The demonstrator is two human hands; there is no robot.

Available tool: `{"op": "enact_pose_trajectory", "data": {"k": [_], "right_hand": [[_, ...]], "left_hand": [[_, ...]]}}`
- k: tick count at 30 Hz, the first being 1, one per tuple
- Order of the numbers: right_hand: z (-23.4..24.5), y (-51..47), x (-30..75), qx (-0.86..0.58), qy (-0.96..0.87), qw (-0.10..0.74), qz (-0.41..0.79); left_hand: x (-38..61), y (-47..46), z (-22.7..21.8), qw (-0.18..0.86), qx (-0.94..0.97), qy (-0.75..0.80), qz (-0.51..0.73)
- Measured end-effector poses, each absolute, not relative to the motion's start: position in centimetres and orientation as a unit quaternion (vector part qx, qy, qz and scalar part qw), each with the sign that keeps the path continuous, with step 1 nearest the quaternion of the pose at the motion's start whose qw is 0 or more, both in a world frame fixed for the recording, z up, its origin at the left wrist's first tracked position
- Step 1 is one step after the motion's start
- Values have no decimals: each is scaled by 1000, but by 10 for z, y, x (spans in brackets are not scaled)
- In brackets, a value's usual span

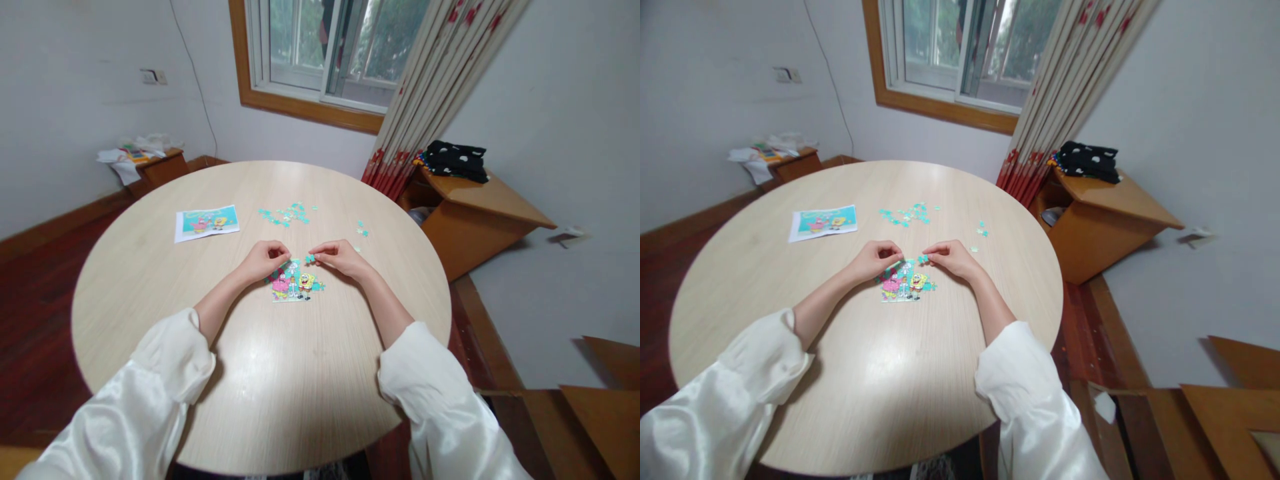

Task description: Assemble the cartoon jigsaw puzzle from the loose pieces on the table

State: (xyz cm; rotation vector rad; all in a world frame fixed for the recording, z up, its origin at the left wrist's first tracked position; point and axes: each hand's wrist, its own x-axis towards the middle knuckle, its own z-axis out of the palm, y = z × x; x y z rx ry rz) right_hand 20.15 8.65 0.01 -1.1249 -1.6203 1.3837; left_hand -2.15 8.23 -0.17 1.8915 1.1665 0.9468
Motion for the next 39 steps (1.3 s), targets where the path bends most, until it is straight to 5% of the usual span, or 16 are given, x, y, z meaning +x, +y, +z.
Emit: {"op": "enact_pose_trajectory", "data": {"k": [39], "right_hand": [[-3,88,200,-401,-655,362,529]], "left_hand": [[-24,83,-8,351,743,441,361]]}}
